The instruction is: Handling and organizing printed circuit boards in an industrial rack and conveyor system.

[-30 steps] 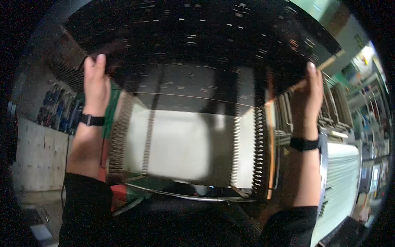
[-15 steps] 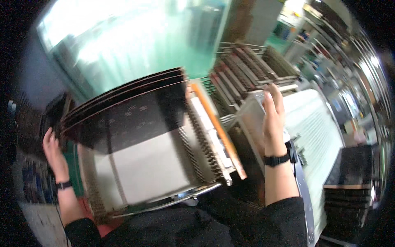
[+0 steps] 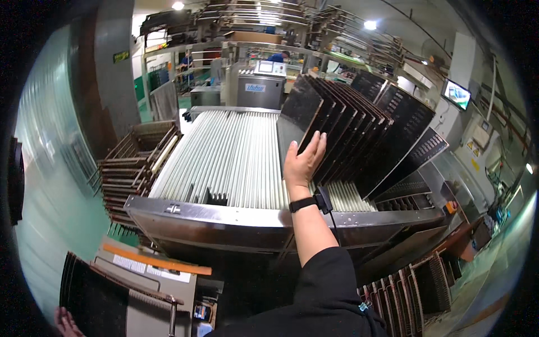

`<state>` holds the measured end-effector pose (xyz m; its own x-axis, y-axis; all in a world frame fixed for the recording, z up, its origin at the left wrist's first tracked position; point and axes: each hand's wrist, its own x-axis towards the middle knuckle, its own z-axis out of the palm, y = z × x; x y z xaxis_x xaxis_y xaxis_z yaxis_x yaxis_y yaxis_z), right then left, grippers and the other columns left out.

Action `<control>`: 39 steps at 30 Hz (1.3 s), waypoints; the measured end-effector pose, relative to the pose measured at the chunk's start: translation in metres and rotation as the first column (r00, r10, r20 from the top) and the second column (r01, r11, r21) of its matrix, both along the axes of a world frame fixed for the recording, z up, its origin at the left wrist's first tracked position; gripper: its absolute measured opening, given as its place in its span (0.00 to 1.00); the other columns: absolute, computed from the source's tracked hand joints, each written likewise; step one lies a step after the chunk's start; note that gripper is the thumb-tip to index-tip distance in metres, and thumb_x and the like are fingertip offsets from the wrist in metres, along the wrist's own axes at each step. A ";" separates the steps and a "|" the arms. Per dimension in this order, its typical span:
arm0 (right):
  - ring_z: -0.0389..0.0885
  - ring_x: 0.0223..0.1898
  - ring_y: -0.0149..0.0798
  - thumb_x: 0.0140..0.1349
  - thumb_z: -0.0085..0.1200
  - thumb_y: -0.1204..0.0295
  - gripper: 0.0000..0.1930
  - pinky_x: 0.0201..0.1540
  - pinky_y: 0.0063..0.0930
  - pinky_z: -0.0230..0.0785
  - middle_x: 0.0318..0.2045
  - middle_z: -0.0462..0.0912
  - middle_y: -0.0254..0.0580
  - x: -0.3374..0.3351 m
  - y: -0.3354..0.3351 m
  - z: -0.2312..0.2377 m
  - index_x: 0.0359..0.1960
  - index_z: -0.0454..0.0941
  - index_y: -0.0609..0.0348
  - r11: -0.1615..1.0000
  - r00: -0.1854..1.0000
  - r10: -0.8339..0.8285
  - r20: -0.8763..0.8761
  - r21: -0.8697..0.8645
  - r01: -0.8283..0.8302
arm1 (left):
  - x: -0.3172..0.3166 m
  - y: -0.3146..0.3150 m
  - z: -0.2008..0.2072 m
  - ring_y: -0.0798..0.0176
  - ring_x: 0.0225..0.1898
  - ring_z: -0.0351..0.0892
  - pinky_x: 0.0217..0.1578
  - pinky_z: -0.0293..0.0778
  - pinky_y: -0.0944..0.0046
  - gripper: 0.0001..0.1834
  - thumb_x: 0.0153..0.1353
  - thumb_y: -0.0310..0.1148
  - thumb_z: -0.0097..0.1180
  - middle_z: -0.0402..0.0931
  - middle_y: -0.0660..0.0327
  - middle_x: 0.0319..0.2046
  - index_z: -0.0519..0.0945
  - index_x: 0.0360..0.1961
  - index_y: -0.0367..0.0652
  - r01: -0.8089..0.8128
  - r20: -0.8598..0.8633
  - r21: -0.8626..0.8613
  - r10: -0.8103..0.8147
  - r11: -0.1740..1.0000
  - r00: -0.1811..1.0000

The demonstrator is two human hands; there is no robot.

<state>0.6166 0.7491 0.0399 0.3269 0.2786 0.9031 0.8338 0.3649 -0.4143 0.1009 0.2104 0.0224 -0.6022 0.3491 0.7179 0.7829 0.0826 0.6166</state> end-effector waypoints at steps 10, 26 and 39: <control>0.76 0.52 0.59 0.65 0.55 0.64 0.15 0.57 0.44 0.69 0.48 0.79 0.59 0.019 0.071 0.015 0.46 0.80 0.63 0.993 0.974 0.040 -0.223 -0.100 -0.063 | 0.081 0.040 -0.016 0.58 0.43 0.78 0.46 0.72 0.63 0.18 0.72 0.36 0.47 0.80 0.51 0.45 0.75 0.54 0.34 0.062 0.437 0.089 -0.095 0.994 0.895; 0.83 0.46 0.47 0.68 0.49 0.77 0.15 0.54 0.37 0.74 0.49 0.82 0.50 -0.033 -0.032 0.135 0.56 0.77 0.54 0.931 0.924 0.366 0.110 -0.060 -0.361 | 0.041 -0.017 0.001 0.53 0.66 0.67 0.69 0.62 0.51 0.21 0.74 0.31 0.44 0.64 0.50 0.63 0.67 0.63 0.30 0.003 0.144 0.116 -0.020 0.993 0.989; 0.74 0.61 0.50 0.67 0.57 0.52 0.37 0.59 0.40 0.74 0.63 0.72 0.54 -0.294 -0.149 0.112 0.71 0.58 0.57 0.816 0.571 -0.158 0.806 0.432 -0.384 | -0.020 -0.209 0.119 0.62 0.58 0.75 0.62 0.64 0.62 0.21 0.73 0.42 0.51 0.76 0.58 0.58 0.73 0.60 0.41 0.637 0.272 0.533 -0.825 0.557 0.495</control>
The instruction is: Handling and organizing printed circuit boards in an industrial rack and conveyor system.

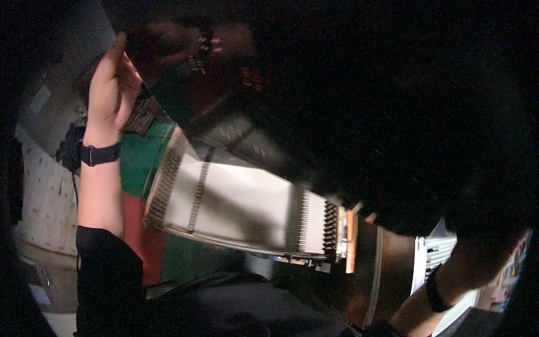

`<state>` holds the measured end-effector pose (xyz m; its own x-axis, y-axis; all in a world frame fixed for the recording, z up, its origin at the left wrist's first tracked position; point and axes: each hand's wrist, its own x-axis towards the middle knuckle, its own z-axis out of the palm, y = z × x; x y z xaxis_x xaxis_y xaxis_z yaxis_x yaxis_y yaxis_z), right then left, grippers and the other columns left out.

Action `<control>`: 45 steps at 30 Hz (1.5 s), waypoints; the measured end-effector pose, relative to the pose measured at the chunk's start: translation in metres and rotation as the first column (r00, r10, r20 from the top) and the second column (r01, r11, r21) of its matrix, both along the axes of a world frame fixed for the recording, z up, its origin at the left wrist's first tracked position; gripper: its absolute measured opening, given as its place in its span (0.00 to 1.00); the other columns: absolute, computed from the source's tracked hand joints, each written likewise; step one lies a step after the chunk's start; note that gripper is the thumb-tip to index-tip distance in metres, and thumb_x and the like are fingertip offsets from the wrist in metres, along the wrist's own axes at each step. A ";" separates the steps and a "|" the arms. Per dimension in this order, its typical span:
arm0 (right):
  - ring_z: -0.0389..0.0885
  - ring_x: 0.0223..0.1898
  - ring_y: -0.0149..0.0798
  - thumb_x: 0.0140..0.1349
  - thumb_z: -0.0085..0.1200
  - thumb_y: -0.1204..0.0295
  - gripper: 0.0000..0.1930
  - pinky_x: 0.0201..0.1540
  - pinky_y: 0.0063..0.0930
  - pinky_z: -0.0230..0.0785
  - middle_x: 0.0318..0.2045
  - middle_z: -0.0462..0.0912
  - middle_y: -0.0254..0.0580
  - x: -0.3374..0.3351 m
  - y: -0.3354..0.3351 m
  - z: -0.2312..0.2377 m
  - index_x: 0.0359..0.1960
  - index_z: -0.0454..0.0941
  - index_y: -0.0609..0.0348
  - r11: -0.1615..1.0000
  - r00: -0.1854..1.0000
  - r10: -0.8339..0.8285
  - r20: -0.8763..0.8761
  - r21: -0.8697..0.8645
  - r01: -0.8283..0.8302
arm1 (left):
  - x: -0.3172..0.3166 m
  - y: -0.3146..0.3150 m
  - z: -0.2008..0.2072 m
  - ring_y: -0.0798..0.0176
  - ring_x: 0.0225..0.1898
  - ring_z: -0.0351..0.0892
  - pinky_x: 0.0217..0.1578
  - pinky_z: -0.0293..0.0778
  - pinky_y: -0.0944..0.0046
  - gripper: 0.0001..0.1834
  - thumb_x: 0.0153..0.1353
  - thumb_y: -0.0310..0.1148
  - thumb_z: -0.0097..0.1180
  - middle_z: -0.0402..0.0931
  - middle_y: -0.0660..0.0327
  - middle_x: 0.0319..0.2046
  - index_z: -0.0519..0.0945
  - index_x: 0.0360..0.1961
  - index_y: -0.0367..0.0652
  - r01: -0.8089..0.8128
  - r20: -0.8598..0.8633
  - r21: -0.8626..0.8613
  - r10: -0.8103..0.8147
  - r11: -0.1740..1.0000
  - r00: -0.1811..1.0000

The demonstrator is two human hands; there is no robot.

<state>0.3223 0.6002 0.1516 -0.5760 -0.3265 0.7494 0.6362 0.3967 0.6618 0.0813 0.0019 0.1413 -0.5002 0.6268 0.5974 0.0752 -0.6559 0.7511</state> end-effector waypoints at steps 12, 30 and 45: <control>0.77 0.53 0.39 0.59 0.50 0.90 0.31 0.55 0.28 0.70 0.50 0.79 0.41 -0.183 -0.085 -0.043 0.66 0.69 0.60 0.230 0.479 0.864 -0.156 -0.723 -0.651 | -0.033 -0.005 -0.126 0.56 0.61 0.71 0.66 0.65 0.51 0.18 0.72 0.38 0.52 0.73 0.54 0.57 0.70 0.56 0.37 -0.872 0.208 0.027 0.850 0.489 0.484; 0.77 0.48 0.29 0.69 0.55 0.62 0.18 0.54 0.24 0.68 0.47 0.81 0.36 -0.244 -0.149 -0.063 0.53 0.75 0.62 -0.923 0.132 0.377 -0.917 -0.384 -0.030 | -0.030 0.011 -0.154 0.83 0.20 0.58 0.19 0.56 0.78 0.18 0.71 0.46 0.55 0.75 0.71 0.36 0.72 0.50 0.44 -0.946 0.207 -0.201 0.955 0.255 0.214; 0.76 0.43 0.26 0.68 0.56 0.63 0.15 0.49 0.22 0.66 0.41 0.81 0.31 -0.247 -0.133 -0.071 0.48 0.77 0.62 -0.924 0.102 0.371 -0.923 -0.378 -0.058 | -0.028 0.026 -0.140 0.81 0.34 0.69 0.32 0.68 0.78 0.20 0.72 0.45 0.54 0.75 0.67 0.44 0.72 0.54 0.43 -0.930 0.258 -0.252 0.945 0.266 0.200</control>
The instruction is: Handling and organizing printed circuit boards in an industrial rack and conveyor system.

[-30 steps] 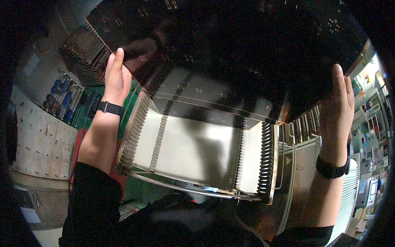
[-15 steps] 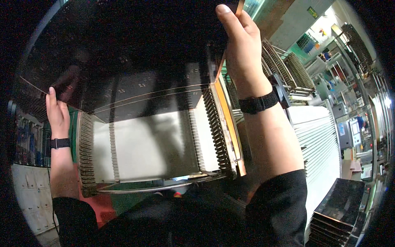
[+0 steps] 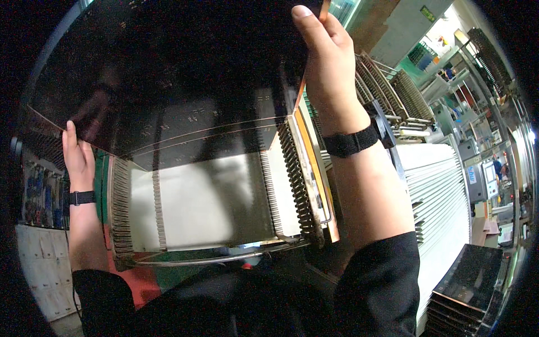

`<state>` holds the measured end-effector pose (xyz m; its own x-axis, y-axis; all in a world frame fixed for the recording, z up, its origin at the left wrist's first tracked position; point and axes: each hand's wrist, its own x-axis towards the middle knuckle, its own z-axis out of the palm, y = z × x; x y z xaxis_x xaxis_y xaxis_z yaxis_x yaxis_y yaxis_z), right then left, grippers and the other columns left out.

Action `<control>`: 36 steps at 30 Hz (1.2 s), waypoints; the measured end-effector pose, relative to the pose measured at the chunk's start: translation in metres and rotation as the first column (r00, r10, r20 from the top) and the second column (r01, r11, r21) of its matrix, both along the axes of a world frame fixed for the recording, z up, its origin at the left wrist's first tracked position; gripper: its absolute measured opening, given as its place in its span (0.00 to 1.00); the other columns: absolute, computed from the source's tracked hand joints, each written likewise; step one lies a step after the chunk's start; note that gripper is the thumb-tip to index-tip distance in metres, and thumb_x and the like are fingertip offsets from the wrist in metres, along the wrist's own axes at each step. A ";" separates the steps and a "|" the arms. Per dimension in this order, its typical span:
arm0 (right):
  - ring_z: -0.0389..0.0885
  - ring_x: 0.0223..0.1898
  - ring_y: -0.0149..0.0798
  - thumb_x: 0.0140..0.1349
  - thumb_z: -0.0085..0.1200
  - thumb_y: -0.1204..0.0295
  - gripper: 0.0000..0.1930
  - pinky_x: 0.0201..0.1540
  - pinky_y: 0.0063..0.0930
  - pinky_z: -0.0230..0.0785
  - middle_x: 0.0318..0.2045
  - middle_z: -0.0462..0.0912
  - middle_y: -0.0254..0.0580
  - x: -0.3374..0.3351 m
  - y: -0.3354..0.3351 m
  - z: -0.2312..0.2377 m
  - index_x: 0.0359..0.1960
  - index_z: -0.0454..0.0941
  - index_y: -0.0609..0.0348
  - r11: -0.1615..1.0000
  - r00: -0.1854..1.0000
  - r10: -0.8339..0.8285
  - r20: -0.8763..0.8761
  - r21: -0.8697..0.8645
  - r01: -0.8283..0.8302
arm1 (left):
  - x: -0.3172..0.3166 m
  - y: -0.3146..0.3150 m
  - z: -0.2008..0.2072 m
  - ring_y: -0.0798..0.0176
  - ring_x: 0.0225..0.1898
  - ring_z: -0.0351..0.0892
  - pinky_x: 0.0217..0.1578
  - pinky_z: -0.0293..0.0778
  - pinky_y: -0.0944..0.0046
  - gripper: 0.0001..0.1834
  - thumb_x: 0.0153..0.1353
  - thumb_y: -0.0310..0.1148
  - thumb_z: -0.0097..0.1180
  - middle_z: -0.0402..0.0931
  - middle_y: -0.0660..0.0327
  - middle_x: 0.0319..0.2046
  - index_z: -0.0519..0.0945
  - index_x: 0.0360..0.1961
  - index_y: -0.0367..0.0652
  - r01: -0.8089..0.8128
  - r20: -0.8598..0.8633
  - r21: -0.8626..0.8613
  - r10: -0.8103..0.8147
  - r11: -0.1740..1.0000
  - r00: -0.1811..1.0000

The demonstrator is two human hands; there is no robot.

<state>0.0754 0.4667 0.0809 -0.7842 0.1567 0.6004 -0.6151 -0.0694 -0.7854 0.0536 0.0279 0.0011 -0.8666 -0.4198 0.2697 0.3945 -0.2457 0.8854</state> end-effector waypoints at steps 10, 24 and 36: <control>0.77 0.52 0.37 0.69 0.52 0.60 0.19 0.59 0.32 0.65 0.50 0.79 0.41 0.000 0.029 -0.049 0.53 0.72 0.63 0.981 0.972 -0.185 0.147 0.089 0.174 | 0.005 0.010 0.004 0.71 0.50 0.72 0.50 0.68 0.70 0.19 0.73 0.42 0.51 0.72 0.66 0.52 0.69 0.59 0.44 0.029 -0.090 -0.226 -0.050 0.974 0.995; 0.75 0.44 0.31 0.68 0.53 0.60 0.18 0.52 0.27 0.66 0.44 0.78 0.37 0.013 0.022 -0.069 0.50 0.76 0.61 0.970 0.967 0.126 0.222 -0.232 -0.073 | 0.012 0.003 -0.016 0.66 0.58 0.66 0.63 0.58 0.61 0.20 0.72 0.39 0.53 0.70 0.62 0.56 0.68 0.59 0.40 0.094 -0.078 -0.320 -0.125 0.943 0.989; 0.65 0.67 0.45 0.71 0.50 0.67 0.29 0.68 0.37 0.58 0.66 0.66 0.52 0.315 0.198 -0.101 0.70 0.59 0.62 0.272 0.244 -0.936 0.252 0.081 0.959 | 0.033 -0.012 0.008 0.53 0.68 0.63 0.69 0.59 0.54 0.22 0.76 0.37 0.41 0.61 0.50 0.68 0.67 0.65 0.33 -0.279 -0.294 -0.789 0.063 0.547 0.954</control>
